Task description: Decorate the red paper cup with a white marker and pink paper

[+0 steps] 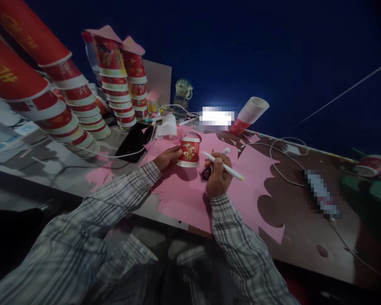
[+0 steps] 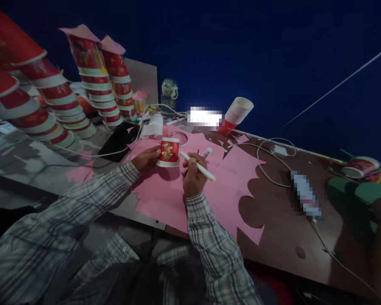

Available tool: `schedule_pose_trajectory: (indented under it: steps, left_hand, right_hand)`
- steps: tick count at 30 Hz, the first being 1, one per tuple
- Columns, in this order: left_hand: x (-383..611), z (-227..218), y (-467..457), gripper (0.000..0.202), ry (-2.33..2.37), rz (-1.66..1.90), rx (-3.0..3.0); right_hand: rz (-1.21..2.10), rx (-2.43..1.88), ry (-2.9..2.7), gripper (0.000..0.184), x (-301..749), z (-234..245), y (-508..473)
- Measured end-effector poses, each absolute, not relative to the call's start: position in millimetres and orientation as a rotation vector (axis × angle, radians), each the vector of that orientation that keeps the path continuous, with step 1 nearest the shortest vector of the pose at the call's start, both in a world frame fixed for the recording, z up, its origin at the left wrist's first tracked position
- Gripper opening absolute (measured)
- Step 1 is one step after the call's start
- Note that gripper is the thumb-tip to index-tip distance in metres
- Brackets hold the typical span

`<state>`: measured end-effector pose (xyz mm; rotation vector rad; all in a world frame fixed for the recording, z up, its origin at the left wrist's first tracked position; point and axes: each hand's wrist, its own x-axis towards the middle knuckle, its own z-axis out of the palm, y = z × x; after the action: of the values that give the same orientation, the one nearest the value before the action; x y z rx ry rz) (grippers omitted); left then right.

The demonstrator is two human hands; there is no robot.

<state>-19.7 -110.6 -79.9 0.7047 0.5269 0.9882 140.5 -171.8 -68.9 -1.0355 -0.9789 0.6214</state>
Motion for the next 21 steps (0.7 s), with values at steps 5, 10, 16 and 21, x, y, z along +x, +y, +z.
schedule_pose_trajectory:
  steps: [5,10,16,21]
  left_hand:
    - [-20.5,-79.8,-111.5,0.036,0.492,0.964,0.700]
    - [-20.5,-77.6,-113.4,0.044,0.496,0.968,0.662]
    - [-19.3,-74.0,-116.8,0.044,0.495,0.981,0.630]
    - [-20.0,-71.7,-117.2,0.042,0.508,0.958,0.610]
  right_hand:
    - [0.644,-1.025,-0.952,0.042,138.0,-66.8,-168.3]
    - [0.678,-1.105,-1.011,0.038,136.5,-64.8,-172.6]
    - [0.513,-1.103,-1.124,0.033,138.8,-70.3,-168.5]
    - [0.526,-1.128,-1.236,0.039,141.8,-79.0,-166.2]
